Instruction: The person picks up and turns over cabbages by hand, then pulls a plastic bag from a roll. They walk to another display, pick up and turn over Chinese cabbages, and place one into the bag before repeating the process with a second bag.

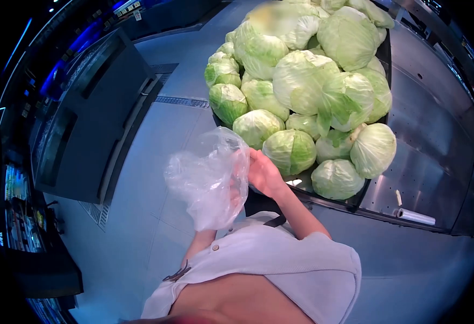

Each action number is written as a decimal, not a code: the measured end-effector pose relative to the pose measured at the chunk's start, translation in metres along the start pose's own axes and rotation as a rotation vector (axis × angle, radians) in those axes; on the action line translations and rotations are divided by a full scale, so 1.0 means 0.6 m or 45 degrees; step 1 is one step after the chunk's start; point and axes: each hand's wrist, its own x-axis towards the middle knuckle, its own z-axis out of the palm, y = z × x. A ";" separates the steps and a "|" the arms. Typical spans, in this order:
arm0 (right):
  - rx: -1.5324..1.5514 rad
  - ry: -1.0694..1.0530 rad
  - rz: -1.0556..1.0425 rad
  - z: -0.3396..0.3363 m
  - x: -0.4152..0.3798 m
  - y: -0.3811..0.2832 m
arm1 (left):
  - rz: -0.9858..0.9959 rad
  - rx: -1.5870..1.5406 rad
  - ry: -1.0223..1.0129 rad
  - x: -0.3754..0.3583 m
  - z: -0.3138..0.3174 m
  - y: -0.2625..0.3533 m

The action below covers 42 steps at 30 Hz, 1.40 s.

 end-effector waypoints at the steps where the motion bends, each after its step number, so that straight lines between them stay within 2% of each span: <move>1: 0.024 -0.068 0.006 -0.009 0.038 0.010 | 0.042 0.032 0.005 0.025 -0.014 0.030; 6: 0.017 -0.200 0.150 -0.005 0.236 0.053 | 0.156 0.186 0.132 0.129 -0.096 0.184; 8: -0.067 -0.264 0.230 0.018 0.317 0.061 | 0.132 -0.185 0.123 0.149 -0.123 0.243; 9: -0.052 -0.260 0.276 0.032 0.358 0.066 | 0.160 -0.861 -0.001 0.149 -0.133 0.268; 12: -0.127 -0.347 0.300 0.076 0.467 0.071 | 0.237 -0.976 0.042 0.193 -0.237 0.319; 15: -0.212 -0.263 0.286 0.095 0.551 0.094 | 0.278 -0.957 -0.010 0.247 -0.367 0.341; 17: -0.240 -0.199 0.327 0.085 0.591 0.105 | 0.214 -1.057 0.365 0.264 -0.390 0.362; 21: -0.238 -0.011 0.382 0.045 0.662 0.128 | 0.038 -1.011 0.877 0.326 -0.426 0.410; 24: -0.349 0.194 0.342 0.034 0.725 0.144 | -0.118 -0.984 0.823 0.399 -0.519 0.437; 26: -0.465 0.233 0.235 0.034 0.775 0.155 | -0.208 -0.996 0.773 0.463 -0.579 0.472; 29: -0.587 0.326 0.134 0.057 0.862 0.171 | -0.271 -0.877 0.624 0.558 -0.628 0.572; 34: -0.560 0.396 -0.014 0.107 0.991 0.179 | -0.339 -0.514 0.311 0.733 -0.610 0.745; 37: -0.591 0.502 -0.071 0.106 1.046 0.184 | -0.429 -0.285 0.133 0.829 -0.556 0.831; 42: -0.590 0.786 -0.006 0.039 1.115 0.169 | -0.413 -0.002 -0.011 0.919 -0.451 0.884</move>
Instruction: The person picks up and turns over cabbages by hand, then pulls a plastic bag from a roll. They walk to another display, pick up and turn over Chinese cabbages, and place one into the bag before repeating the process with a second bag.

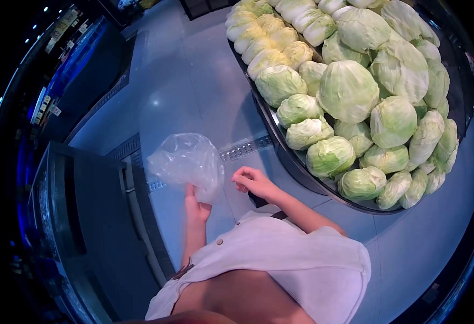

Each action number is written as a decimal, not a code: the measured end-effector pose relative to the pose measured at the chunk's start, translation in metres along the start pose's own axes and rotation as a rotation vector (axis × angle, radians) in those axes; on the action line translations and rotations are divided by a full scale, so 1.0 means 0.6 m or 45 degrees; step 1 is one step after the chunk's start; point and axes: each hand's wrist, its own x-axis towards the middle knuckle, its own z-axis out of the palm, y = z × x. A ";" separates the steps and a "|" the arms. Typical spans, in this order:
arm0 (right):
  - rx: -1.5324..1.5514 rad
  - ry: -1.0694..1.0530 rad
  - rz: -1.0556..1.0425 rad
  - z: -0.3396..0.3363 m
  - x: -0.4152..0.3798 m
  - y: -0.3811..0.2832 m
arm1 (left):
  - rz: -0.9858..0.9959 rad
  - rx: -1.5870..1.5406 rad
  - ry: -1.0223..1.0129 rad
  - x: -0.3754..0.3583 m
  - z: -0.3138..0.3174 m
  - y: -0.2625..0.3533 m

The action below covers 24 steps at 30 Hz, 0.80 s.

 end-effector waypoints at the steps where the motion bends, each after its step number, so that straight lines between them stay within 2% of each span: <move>1: -0.008 0.069 0.008 -0.006 0.024 -0.001 | 0.002 0.066 -0.079 0.022 0.014 0.005; 3: 0.004 0.157 0.048 -0.033 0.078 -0.002 | 0.009 0.177 -0.241 0.072 0.036 0.005; 6: -0.010 0.275 -0.181 -0.043 0.162 -0.047 | -0.058 0.266 -0.493 0.166 0.059 0.025; 10: 0.164 0.280 -0.330 -0.059 0.322 -0.111 | -0.152 0.480 -0.360 0.296 0.123 0.120; 13: 0.135 0.109 -0.381 -0.058 0.440 -0.179 | -0.106 0.674 -0.377 0.382 0.145 0.226; 16: 0.175 -0.026 -0.380 -0.047 0.545 -0.227 | 0.138 0.622 -0.490 0.478 0.128 0.290; 20: 0.402 -0.070 -0.284 -0.037 0.661 -0.289 | 0.098 0.601 -0.372 0.556 0.197 0.372; 23: 0.373 -0.156 -0.417 -0.049 0.775 -0.291 | 0.043 0.617 -0.347 0.647 0.195 0.425; 24: 0.663 -0.238 -0.493 -0.055 0.814 -0.289 | 0.000 0.614 -0.324 0.678 0.198 0.448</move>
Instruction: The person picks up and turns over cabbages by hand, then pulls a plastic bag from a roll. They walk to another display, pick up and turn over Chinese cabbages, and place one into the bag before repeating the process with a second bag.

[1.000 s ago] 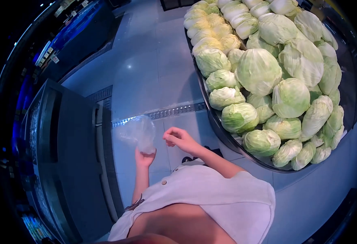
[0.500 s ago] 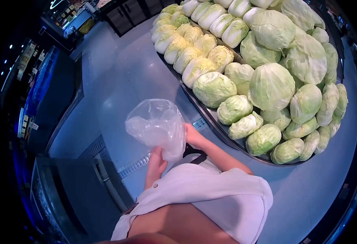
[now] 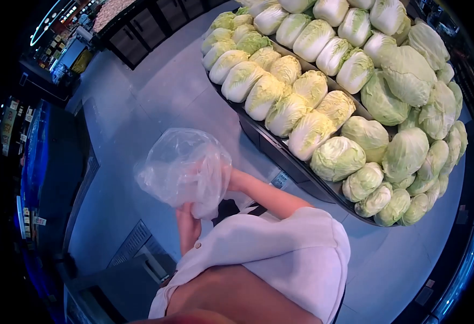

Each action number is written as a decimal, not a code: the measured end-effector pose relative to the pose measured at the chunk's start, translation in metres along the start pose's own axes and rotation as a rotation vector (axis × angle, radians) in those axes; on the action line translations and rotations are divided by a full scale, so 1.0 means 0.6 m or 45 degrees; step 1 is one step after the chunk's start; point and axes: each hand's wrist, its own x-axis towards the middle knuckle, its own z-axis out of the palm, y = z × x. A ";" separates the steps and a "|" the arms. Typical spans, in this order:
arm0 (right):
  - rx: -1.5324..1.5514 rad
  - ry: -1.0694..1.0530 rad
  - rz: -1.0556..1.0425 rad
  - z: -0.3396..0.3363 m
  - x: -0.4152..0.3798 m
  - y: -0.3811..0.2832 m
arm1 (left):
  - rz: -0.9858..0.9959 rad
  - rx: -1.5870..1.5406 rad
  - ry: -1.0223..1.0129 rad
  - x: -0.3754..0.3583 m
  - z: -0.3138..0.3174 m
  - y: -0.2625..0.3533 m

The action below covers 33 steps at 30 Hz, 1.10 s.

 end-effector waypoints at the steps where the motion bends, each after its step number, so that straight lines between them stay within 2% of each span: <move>1: 0.298 -0.050 -0.078 -0.019 0.033 0.009 | -0.043 -0.013 0.025 0.028 -0.014 0.023; 2: 0.604 -0.100 -0.144 -0.036 0.067 0.017 | -0.068 -0.016 -0.015 0.060 -0.024 0.048; 3: 0.725 -0.139 -0.146 -0.054 0.103 0.020 | -0.094 -0.006 -0.038 0.093 -0.039 0.078; 6: 1.125 0.027 -0.155 -0.048 0.209 -0.007 | -0.162 0.052 -0.046 0.189 -0.085 0.172; 8: 1.091 0.064 -0.261 -0.024 0.269 -0.038 | -0.137 0.093 -0.186 0.250 -0.091 0.243; 12: 0.634 0.429 -0.458 -0.024 0.367 -0.071 | -0.180 0.301 -0.305 0.384 -0.129 0.320; 13: 0.659 0.404 -0.500 -0.051 0.379 -0.061 | -0.208 0.300 -0.337 0.414 -0.128 0.336; 14: 0.798 -0.243 -0.620 -0.081 0.406 -0.061 | -0.239 0.299 -0.370 0.440 -0.127 0.350; 16: 0.616 0.678 -0.522 -0.102 0.420 -0.063 | -0.229 0.229 -0.424 0.487 -0.120 0.373; 20: 0.707 0.316 -0.721 -0.132 0.513 -0.108 | -0.102 0.036 -0.578 0.612 -0.094 0.400; 22: 0.795 0.154 -0.830 -0.160 0.565 -0.139 | -0.072 -0.020 -0.740 0.696 -0.077 0.405; 23: 0.807 0.242 -0.830 -0.166 0.588 -0.159 | -0.066 -0.042 -0.798 0.735 -0.066 0.410; 26: 0.629 0.194 -0.755 -0.268 0.638 -0.193 | -0.059 -0.072 -0.926 0.843 -0.021 0.442; 29: 0.460 0.425 -0.787 -0.328 0.714 -0.239 | -0.054 0.004 -1.023 0.974 -0.010 0.470; 31: 0.318 0.753 -0.748 -0.367 0.776 -0.266 | -0.048 0.037 -1.130 1.070 -0.007 0.497; 33: 0.198 0.941 -0.668 -0.383 0.849 -0.303 | 0.218 0.285 -1.113 1.112 0.019 0.526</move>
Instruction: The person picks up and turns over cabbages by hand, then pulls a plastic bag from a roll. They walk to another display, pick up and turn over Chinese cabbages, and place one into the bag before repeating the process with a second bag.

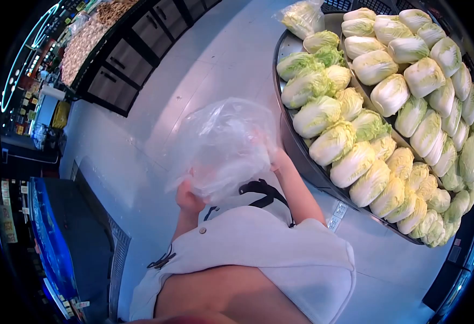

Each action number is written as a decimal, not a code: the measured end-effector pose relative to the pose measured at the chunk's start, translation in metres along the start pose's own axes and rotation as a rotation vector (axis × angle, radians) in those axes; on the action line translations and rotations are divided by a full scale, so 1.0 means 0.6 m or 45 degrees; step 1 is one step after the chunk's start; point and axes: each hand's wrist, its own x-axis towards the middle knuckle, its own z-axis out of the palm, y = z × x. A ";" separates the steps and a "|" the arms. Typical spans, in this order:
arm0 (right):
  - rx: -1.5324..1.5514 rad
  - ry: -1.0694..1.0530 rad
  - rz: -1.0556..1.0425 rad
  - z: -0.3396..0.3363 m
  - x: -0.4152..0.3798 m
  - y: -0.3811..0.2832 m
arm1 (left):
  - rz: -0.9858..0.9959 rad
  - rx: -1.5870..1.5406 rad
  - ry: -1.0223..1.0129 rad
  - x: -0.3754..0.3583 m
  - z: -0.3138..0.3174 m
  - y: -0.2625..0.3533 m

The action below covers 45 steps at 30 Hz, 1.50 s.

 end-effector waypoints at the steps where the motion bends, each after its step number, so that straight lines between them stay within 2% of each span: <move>1: -0.090 -0.121 -0.001 0.023 0.035 -0.010 | 0.061 0.163 0.021 0.024 -0.012 0.010; 2: -0.182 -0.241 -0.006 0.046 0.072 -0.022 | -0.013 -0.234 0.094 0.054 -0.021 0.012; 5: -0.536 -0.114 -0.097 0.096 0.169 -0.033 | -0.139 -0.768 0.060 0.144 -0.088 0.001; 7: -0.453 0.135 -0.274 0.106 0.237 -0.028 | -0.120 -0.934 -0.224 0.219 -0.151 -0.009; 9: -0.340 0.432 -0.373 0.087 0.316 -0.014 | -0.162 -0.457 -0.026 0.296 -0.167 0.014; 10: -0.290 0.492 -0.457 0.081 0.349 -0.014 | -0.182 -0.221 0.075 0.329 -0.173 0.020; 13: -0.169 0.666 -0.712 0.077 0.450 -0.037 | -0.155 0.068 0.049 0.455 -0.203 0.022; 15: -0.158 0.776 -0.879 0.070 0.508 -0.068 | -0.255 0.021 -0.002 0.548 -0.228 0.034; 16: -0.158 0.912 -0.946 0.123 0.520 -0.107 | -0.308 -0.012 -0.023 0.591 -0.233 0.035; 20: -0.374 1.004 -1.340 0.113 0.587 -0.179 | -0.571 -0.031 -0.142 0.753 -0.245 0.028; 23: -0.380 1.192 -1.343 0.102 0.610 -0.207 | -0.829 -0.024 -0.289 0.861 -0.241 0.009; 27: -0.258 1.432 -1.214 0.086 0.642 -0.257 | -0.833 0.118 -0.615 0.976 -0.208 -0.020; 29: -0.220 1.445 -1.277 0.038 0.675 -0.286 | -0.842 0.099 -0.709 1.026 -0.164 -0.022; 32: -0.175 1.473 -1.297 -0.021 0.736 -0.337 | -0.595 0.266 -0.807 1.125 -0.148 -0.120; 35: -0.152 1.369 -1.341 -0.034 0.805 -0.442 | -0.466 0.241 -0.621 1.272 -0.103 -0.134; 36: -0.195 1.395 -1.384 -0.030 0.834 -0.484 | -0.483 0.206 -0.660 1.322 -0.090 -0.129; 38: -0.344 1.268 -1.348 -0.039 0.888 -0.572 | -0.504 0.143 -0.728 1.420 -0.062 -0.102; 40: -0.576 1.090 -1.345 -0.060 0.950 -0.643 | -0.488 0.109 -0.669 1.497 -0.043 -0.111; 41: -0.545 1.037 -1.292 -0.068 0.981 -0.673 | -0.487 0.091 -0.646 1.533 -0.035 -0.116; 44: -0.439 0.933 -1.091 -0.079 1.068 -0.759 | -0.716 0.010 -0.370 1.616 -0.030 -0.166; 45: -0.442 0.972 -1.066 -0.078 1.099 -0.781 | -0.744 -0.057 -0.399 1.640 -0.045 -0.198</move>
